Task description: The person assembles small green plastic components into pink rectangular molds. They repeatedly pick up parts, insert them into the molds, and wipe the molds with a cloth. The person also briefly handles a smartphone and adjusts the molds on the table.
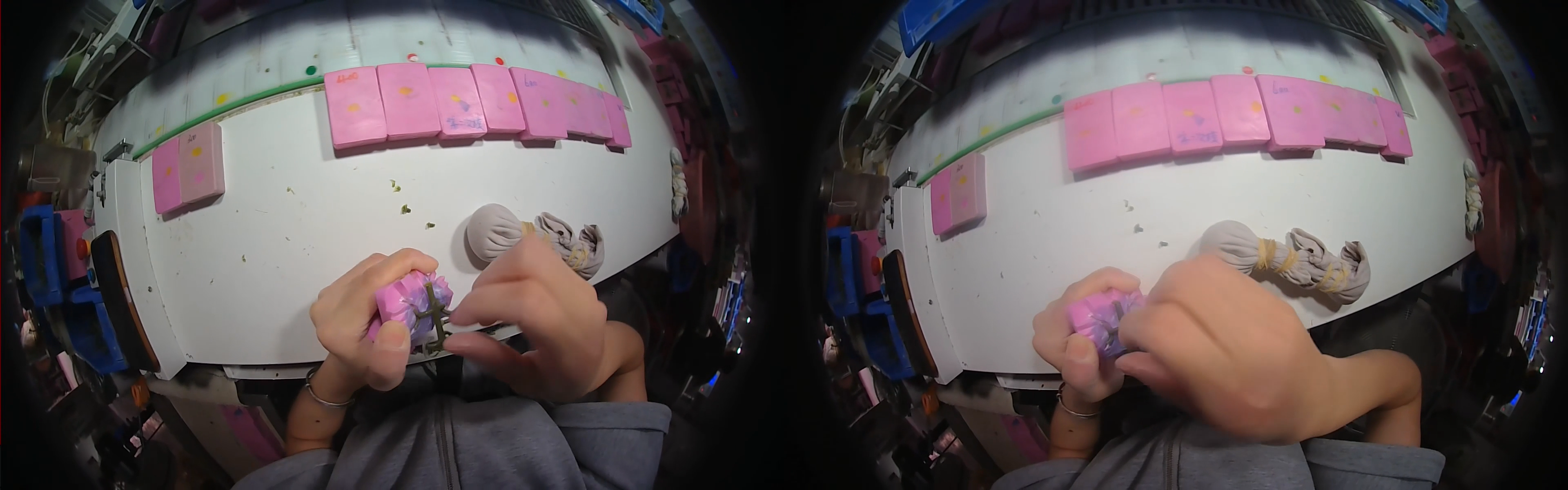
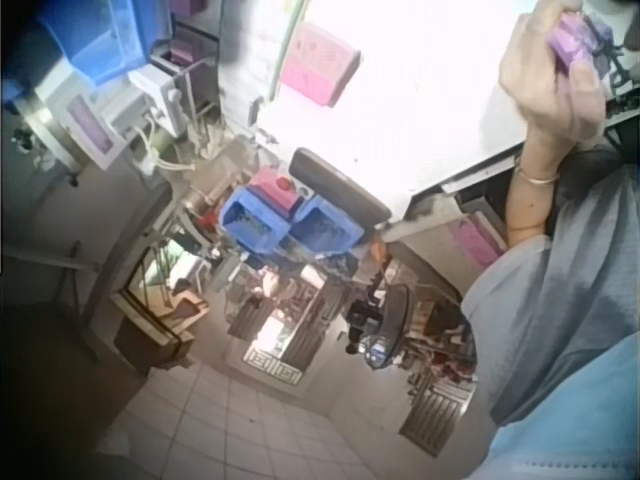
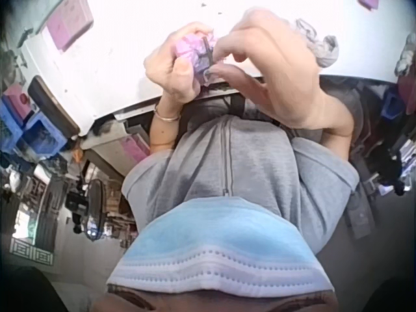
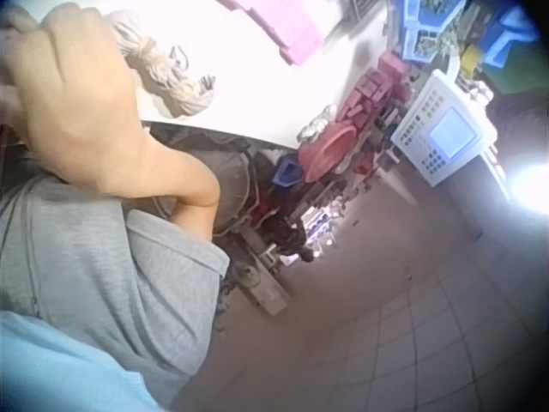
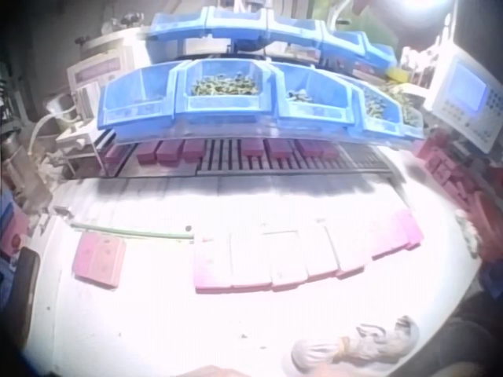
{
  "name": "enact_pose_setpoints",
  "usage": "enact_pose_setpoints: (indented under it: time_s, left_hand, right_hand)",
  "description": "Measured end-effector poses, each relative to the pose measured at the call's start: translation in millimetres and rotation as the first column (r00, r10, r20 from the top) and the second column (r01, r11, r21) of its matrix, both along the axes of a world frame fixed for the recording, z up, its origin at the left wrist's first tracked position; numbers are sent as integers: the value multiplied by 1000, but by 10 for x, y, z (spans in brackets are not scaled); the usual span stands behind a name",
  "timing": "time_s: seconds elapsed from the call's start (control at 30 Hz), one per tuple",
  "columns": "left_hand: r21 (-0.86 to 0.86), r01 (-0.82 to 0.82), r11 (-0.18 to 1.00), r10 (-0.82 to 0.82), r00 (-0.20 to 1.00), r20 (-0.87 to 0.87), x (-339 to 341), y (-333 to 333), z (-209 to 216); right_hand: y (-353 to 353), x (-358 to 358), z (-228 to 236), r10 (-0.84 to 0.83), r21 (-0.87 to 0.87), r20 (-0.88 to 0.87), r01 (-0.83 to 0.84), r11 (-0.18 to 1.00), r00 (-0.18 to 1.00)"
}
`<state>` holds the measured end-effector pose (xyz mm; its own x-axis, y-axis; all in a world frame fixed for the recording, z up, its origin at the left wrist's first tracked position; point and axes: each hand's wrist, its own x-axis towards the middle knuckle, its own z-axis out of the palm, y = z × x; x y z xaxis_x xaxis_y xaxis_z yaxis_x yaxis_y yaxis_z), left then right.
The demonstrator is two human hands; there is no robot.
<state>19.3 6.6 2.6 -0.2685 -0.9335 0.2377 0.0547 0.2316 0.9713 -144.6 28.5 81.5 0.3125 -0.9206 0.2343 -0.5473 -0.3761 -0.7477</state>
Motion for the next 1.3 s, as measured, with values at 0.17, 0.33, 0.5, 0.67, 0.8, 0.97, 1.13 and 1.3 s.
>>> enact_pose_setpoints:
  time_s: [0.17, 0.33, 0.5, 0.67, 0.8, 0.97, 1.13, 1.3]
  left_hand:
    - [-279, -18, 960, 19, 1000, 0, -92, -81, -110]
    - [-310, -49, 949, 61, 998, 28, -117, -88, -75]
    - [-304, -70, 950, 95, 993, 65, -105, -84, -50]
    - [-280, -79, 957, 95, 994, 44, -114, -79, -52]
    - [-193, -82, 978, 97, 993, 71, -121, -75, -18]
    - [-20, -155, 988, 156, 987, 38, -108, -62, 26]
    - [-66, -130, 989, 133, 990, 43, -131, -65, -4]
    - [-141, -126, 982, 136, 988, 68, -115, -72, -63]
  right_hand:
    - [49, 125, 6, -106, -88, -79, 99, 991, 991]
    - [35, 168, -17, -127, -181, -181, 94, 979, 975]
    - [30, 180, -98, -132, -372, -342, -5, 928, 931]
    - [19, 205, -91, -162, -368, -357, 20, 930, 920]
    - [9, 164, -56, -169, -346, -345, 43, 937, 923]
    - [2, 167, -78, -135, -300, -274, 49, 953, 952]
    - [-36, 133, -137, -149, -378, -221, 56, 924, 964]
    - [-44, 164, -165, -167, -438, -293, 23, 899, 941]
